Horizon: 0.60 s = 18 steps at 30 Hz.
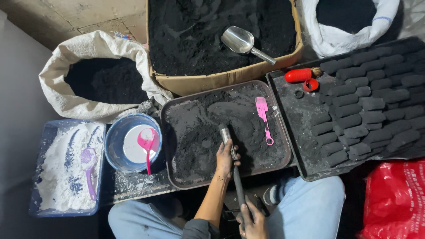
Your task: Mold charcoal powder into briquettes using a cylindrical mold and tamping tool.
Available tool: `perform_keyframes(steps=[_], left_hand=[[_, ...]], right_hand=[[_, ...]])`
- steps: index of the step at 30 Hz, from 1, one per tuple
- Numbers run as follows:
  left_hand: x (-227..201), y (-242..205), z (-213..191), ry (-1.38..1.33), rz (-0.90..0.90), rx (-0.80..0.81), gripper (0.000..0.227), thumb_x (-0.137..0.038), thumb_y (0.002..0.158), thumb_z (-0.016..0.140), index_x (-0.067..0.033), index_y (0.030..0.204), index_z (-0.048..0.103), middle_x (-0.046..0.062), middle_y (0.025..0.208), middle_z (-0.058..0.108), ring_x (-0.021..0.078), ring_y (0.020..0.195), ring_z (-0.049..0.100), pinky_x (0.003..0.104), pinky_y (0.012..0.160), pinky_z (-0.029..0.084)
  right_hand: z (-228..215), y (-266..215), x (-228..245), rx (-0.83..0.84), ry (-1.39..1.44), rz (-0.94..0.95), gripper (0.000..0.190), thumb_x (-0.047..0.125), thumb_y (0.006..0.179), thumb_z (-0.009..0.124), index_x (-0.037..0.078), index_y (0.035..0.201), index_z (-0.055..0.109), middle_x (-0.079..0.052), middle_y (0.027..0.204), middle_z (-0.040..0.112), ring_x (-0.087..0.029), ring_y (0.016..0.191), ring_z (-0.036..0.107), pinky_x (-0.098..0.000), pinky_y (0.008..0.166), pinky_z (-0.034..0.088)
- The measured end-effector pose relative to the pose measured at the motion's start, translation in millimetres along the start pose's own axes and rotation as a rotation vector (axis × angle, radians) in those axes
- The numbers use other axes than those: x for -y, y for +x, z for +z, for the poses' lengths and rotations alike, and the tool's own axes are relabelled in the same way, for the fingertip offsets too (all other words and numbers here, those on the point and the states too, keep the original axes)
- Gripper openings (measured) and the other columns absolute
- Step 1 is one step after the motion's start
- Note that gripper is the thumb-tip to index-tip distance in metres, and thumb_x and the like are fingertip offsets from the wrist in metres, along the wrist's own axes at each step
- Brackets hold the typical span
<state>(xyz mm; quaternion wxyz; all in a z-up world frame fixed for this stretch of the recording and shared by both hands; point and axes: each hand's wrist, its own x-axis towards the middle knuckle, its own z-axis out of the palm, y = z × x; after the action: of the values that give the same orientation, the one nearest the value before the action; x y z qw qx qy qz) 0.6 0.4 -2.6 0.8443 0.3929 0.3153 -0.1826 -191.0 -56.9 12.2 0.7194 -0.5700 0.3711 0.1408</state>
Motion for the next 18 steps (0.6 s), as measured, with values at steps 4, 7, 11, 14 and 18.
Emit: perform_keyframes(steps=[4,7,11,14,18], left_hand=[[-4.9,-10.1,3.7,-0.032,-0.019,0.000,0.015,-0.026,0.087,0.053,-0.0130,0.090,0.046,0.002,0.066,0.046,0.0103,0.039,0.038,0.019,0.027,0.026],[-6.9,-7.9,4.3,-0.011,-0.001,0.005,0.014,-0.025,0.087,0.052,-0.0127,0.090,0.045,0.003,0.066,0.045,0.0105,0.040,0.039,0.019,0.027,0.027],[-3.6,-4.3,1.3,-0.024,-0.005,0.006,0.013,-0.025,0.087,0.052,-0.0144,0.088,0.045,0.002,0.066,0.045,0.0098,0.039,0.036,0.018,0.027,0.024],[-4.6,-5.6,-0.1,-0.004,-0.007,-0.002,0.014,-0.026,0.087,0.052,-0.0144,0.089,0.045,0.003,0.066,0.045,0.0104,0.039,0.037,0.019,0.027,0.025],[-0.7,-1.5,-3.9,-0.012,0.001,0.017,0.013,-0.027,0.087,0.053,-0.0158,0.088,0.045,0.002,0.065,0.045,0.0104,0.039,0.038,0.019,0.026,0.026]], right_hand=[[0.1,1.1,2.0,0.019,-0.040,0.018,0.041,0.023,0.085,0.045,0.014,0.125,0.051,-0.010,0.048,0.040,-0.012,0.024,0.031,-0.0216,0.023,0.018],[1.9,2.3,5.0,0.020,-0.039,-0.011,0.041,0.024,0.085,0.046,0.014,0.124,0.052,-0.010,0.047,0.041,-0.012,0.024,0.032,-0.0214,0.022,0.020],[2.0,4.3,1.3,0.023,-0.031,0.013,0.035,0.025,0.086,0.046,0.012,0.117,0.058,-0.009,0.050,0.040,-0.011,0.026,0.031,-0.0211,0.023,0.018],[5.8,1.0,6.9,0.007,-0.021,0.027,0.041,0.026,0.085,0.046,0.015,0.125,0.053,-0.011,0.049,0.041,-0.012,0.024,0.031,-0.0220,0.023,0.017],[5.4,3.0,6.5,0.027,-0.013,0.008,0.035,0.021,0.087,0.045,0.011,0.118,0.056,-0.009,0.048,0.039,-0.011,0.025,0.030,-0.0217,0.024,0.019]])
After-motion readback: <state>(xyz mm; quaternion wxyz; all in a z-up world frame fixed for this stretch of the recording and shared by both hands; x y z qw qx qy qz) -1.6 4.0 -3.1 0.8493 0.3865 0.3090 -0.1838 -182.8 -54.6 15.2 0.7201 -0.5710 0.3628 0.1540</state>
